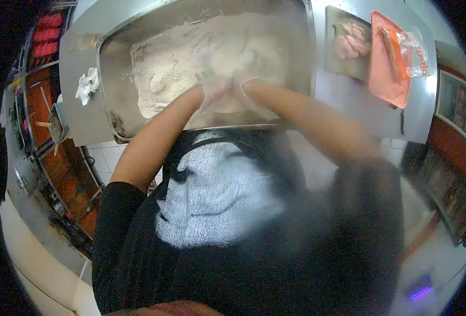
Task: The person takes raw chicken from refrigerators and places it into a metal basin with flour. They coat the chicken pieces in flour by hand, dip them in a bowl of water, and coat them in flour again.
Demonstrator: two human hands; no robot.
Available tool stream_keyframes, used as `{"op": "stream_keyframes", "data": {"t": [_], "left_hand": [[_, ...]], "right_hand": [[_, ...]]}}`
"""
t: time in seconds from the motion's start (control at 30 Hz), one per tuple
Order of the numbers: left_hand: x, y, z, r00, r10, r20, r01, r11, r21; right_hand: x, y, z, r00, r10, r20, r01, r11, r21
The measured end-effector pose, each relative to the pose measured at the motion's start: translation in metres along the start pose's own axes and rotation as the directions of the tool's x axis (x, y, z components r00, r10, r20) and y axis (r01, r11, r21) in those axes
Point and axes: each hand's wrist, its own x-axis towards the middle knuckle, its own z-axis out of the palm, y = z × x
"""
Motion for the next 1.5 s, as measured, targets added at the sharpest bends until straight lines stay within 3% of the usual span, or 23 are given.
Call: {"op": "stream_keyframes", "data": {"t": [0.07,0.1,0.2,0.27,0.3,0.37,0.4,0.5,0.57,0.63,0.67,0.73,0.77,0.8,0.83,0.9,1.0,1.1,1.2,1.33,1.4,1.47,1.5], "left_hand": [[-0.004,0.007,0.006,0.98,-0.081,-0.181,0.052,0.986,-0.159],[-0.007,0.013,0.003,0.963,-0.101,-0.248,0.048,0.976,-0.211],[-0.02,0.007,-0.017,0.943,-0.068,-0.327,0.026,0.991,-0.131],[-0.021,-0.003,-0.031,0.913,-0.093,-0.397,0.106,0.994,0.011],[-0.056,0.038,-0.047,0.923,-0.21,-0.324,0.253,0.963,0.097],[-0.069,0.023,-0.044,0.982,0.007,-0.188,0.078,0.895,0.44],[-0.072,0.015,-0.045,0.991,0.099,-0.088,-0.029,0.809,0.587],[-0.059,0.001,-0.062,0.967,0.155,-0.2,-0.051,0.893,0.447],[-0.033,-0.008,-0.076,0.926,0.098,-0.365,0.077,0.897,0.436],[0.007,-0.041,-0.083,0.802,0.339,-0.492,0.026,0.803,0.595],[0.038,-0.074,-0.074,0.659,0.591,-0.465,-0.053,0.653,0.756],[0.038,-0.08,-0.064,0.653,0.657,-0.377,-0.217,0.639,0.738],[0.004,-0.058,-0.056,0.806,0.501,-0.317,-0.285,0.796,0.533],[-0.028,-0.036,-0.048,0.918,0.348,-0.19,-0.285,0.912,0.293],[-0.052,-0.02,-0.045,0.934,0.319,-0.159,-0.283,0.935,0.215],[-0.083,-0.004,-0.046,0.958,0.272,-0.091,-0.267,0.962,0.062],[-0.086,-0.025,-0.048,0.996,0.008,-0.084,0.027,0.915,0.403],[-0.077,-0.023,-0.037,0.988,-0.148,0.038,0.119,0.901,0.416],[-0.055,-0.012,-0.025,0.988,-0.152,0.036,0.134,0.944,0.303],[-0.015,-0.001,0.002,0.959,-0.255,-0.121,0.192,0.903,-0.384],[-0.006,0.016,0.009,0.912,-0.357,-0.202,0.137,0.729,-0.67],[-0.014,0.025,-0.004,0.94,-0.279,-0.198,0.077,0.737,-0.672],[-0.025,0.034,-0.01,0.944,-0.223,-0.242,-0.007,0.722,-0.691]], "right_hand": [[0.003,0.007,0.011,0.998,0.054,0.039,-0.065,0.925,0.374],[-0.003,-0.006,-0.001,0.923,0.135,0.36,-0.345,0.703,0.621],[-0.036,-0.041,-0.029,0.995,0.032,-0.096,0.005,0.933,0.36],[-0.037,-0.046,-0.053,0.962,-0.239,-0.13,0.236,0.971,-0.04],[-0.039,-0.05,-0.062,0.922,-0.373,-0.105,0.34,0.909,-0.242],[-0.051,-0.069,-0.08,0.912,-0.41,0.023,0.362,0.776,-0.517],[-0.047,-0.07,-0.084,0.905,-0.424,0.034,0.367,0.738,-0.566],[-0.007,-0.073,-0.097,0.883,-0.469,-0.038,0.347,0.704,-0.62],[0.009,-0.079,-0.097,0.883,-0.455,-0.113,0.253,0.665,-0.702],[0.031,-0.069,-0.071,0.826,-0.534,-0.179,0.28,0.665,-0.692],[0.056,-0.041,-0.037,0.759,-0.613,-0.219,0.373,0.686,-0.624],[0.051,-0.03,-0.026,0.722,-0.689,-0.064,0.544,0.623,-0.563],[0.015,-0.041,-0.04,0.726,-0.672,0.147,0.626,0.556,-0.546],[0.008,-0.039,-0.046,0.784,-0.568,0.251,0.613,0.646,-0.454],[0.001,-0.037,-0.052,0.823,-0.449,0.349,0.562,0.736,-0.377],[-0.025,-0.06,-0.082,0.923,-0.276,0.269,0.385,0.677,-0.627],[-0.032,-0.054,-0.094,0.953,-0.157,0.26,0.303,0.554,-0.776],[-0.019,-0.006,-0.064,0.9,-0.27,0.341,0.43,0.676,-0.599],[-0.018,0.013,-0.037,0.899,-0.325,0.293,0.425,0.81,-0.405],[-0.017,-0.016,-0.015,0.942,-0.202,0.267,0.279,0.913,-0.296],[-0.008,-0.016,-0.007,0.982,-0.076,0.173,0.045,0.984,0.172],[-0.001,-0.013,-0.002,0.985,0.087,0.15,-0.162,0.772,0.615],[-0.004,-0.013,-0.007,0.984,0.079,0.163,-0.171,0.7,0.694]]}}
